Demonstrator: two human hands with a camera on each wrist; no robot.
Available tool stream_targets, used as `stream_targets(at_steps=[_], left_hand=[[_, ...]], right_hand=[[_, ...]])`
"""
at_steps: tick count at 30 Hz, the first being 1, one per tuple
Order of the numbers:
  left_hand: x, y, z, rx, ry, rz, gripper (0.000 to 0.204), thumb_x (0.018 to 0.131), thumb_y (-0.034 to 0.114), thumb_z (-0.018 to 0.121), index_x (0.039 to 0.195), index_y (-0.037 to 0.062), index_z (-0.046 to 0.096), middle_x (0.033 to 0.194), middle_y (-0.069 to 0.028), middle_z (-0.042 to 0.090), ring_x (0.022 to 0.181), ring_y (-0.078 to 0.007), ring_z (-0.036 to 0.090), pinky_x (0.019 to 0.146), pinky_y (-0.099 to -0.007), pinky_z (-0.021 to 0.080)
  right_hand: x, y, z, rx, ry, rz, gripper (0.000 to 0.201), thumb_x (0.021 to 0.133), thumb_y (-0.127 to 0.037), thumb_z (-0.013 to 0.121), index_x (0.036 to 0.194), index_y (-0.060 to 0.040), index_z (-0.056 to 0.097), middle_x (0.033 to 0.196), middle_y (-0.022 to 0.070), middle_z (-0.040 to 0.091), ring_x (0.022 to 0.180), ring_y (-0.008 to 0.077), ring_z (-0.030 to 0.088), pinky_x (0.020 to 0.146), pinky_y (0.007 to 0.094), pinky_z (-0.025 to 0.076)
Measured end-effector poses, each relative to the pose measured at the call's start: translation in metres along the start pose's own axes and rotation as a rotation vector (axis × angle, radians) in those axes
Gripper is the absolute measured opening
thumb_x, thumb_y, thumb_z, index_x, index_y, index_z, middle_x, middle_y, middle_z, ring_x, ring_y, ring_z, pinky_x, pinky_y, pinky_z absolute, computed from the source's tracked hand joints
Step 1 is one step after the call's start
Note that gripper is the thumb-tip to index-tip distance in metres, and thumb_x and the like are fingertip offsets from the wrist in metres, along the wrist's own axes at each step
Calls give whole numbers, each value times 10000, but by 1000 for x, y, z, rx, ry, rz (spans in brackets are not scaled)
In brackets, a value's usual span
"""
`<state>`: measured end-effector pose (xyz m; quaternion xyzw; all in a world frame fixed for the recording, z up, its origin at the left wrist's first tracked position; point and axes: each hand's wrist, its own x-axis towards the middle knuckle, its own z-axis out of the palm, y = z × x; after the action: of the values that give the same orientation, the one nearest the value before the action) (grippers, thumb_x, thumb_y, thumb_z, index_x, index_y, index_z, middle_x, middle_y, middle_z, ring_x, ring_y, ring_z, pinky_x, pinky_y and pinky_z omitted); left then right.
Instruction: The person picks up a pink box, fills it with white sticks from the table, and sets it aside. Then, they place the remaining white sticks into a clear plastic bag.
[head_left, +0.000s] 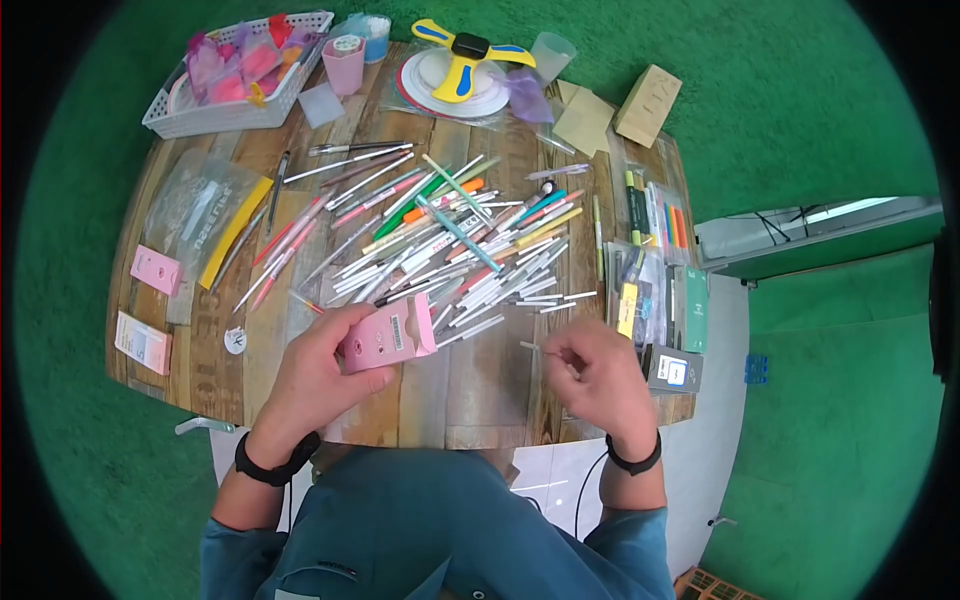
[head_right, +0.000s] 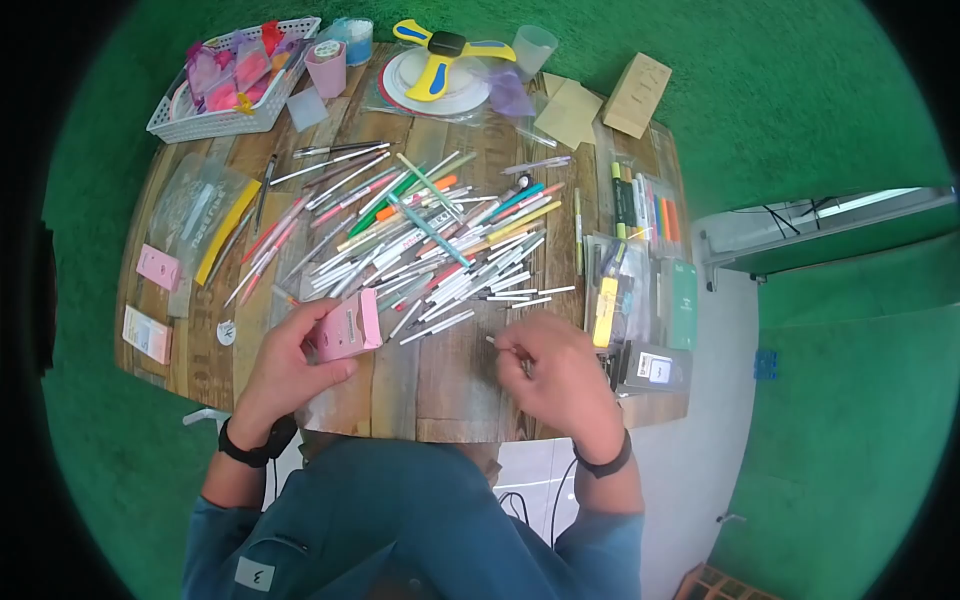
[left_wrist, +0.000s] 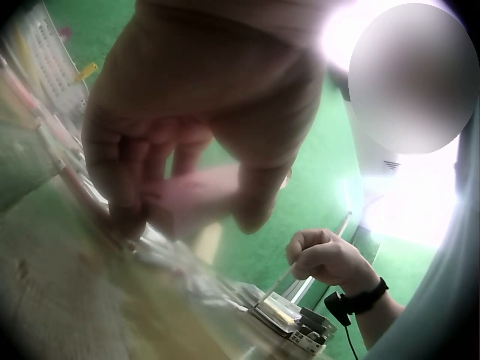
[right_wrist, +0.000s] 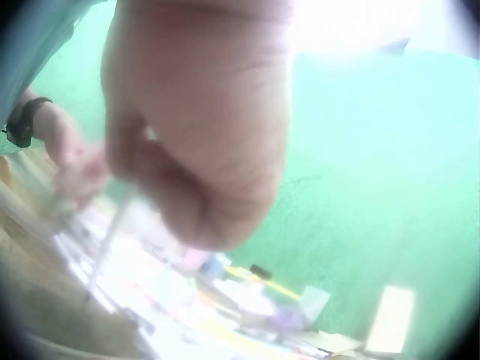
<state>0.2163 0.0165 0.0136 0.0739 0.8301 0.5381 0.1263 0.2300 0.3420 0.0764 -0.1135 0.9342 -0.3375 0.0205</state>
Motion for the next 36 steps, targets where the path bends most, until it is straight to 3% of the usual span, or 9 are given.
stream_targets(at_steps=[7,9,13,15,18,23,25,28,36], left_hand=[[-1,3,3,15,6,24,634,738,132,862,1318,29,626,1124,-123,684,941,-216,677,836,-319,543],[1,2,3,25,-13,-6,693,738,152,881,1365,41,608,1132,-38,653,953,-135,607,825,-285,495],[3,-1,6,-15,-17,-1,686,739,142,876,1361,29,609,1142,-44,652,968,-137,613,842,-289,498],[3,0,7,-30,-36,-10,681,738,132,872,1356,18,609,1160,-51,651,976,-139,620,840,-290,508],[3,-1,13,-15,1,53,612,736,151,849,1301,41,641,1162,-136,695,994,-259,710,867,-352,567],[6,2,19,190,88,184,596,716,156,848,1268,49,653,1180,-145,694,995,-322,708,838,-385,583],[7,0,24,261,131,264,556,711,151,839,1230,59,664,1174,-130,694,967,-336,705,798,-400,586],[6,5,28,333,176,302,550,713,155,837,1229,67,668,1171,-126,694,954,-329,708,787,-402,587],[7,4,30,387,241,365,521,729,156,825,1223,76,677,1190,-113,690,967,-337,702,813,-414,581]], right_hand=[[10,20,22,14,-24,55,91,840,-65,712,907,-4,706,846,141,688,735,297,663,669,363,521],[13,26,23,66,-6,124,112,886,-83,713,975,-14,723,864,140,683,767,278,670,698,350,520],[11,49,24,95,-11,143,185,937,-119,703,1079,-5,737,953,160,712,793,280,708,739,370,543],[6,63,27,509,5,264,181,991,-113,667,1123,2,712,1006,79,721,869,156,689,752,303,546],[2,47,23,799,151,379,286,1013,-104,654,1260,39,653,1022,76,719,924,157,697,808,300,579],[-17,-4,29,943,339,7,525,973,9,663,1461,-2,469,1078,170,723,956,221,718,843,363,611],[-20,-12,38,704,407,-303,606,935,58,696,1478,-16,436,1078,203,724,974,252,722,849,368,597],[-12,-13,48,518,402,-426,601,912,63,732,1445,-16,465,1074,220,729,982,281,730,844,373,585],[-14,-7,63,372,420,-351,500,908,28,752,1359,5,536,1065,205,742,962,277,742,858,365,581]])
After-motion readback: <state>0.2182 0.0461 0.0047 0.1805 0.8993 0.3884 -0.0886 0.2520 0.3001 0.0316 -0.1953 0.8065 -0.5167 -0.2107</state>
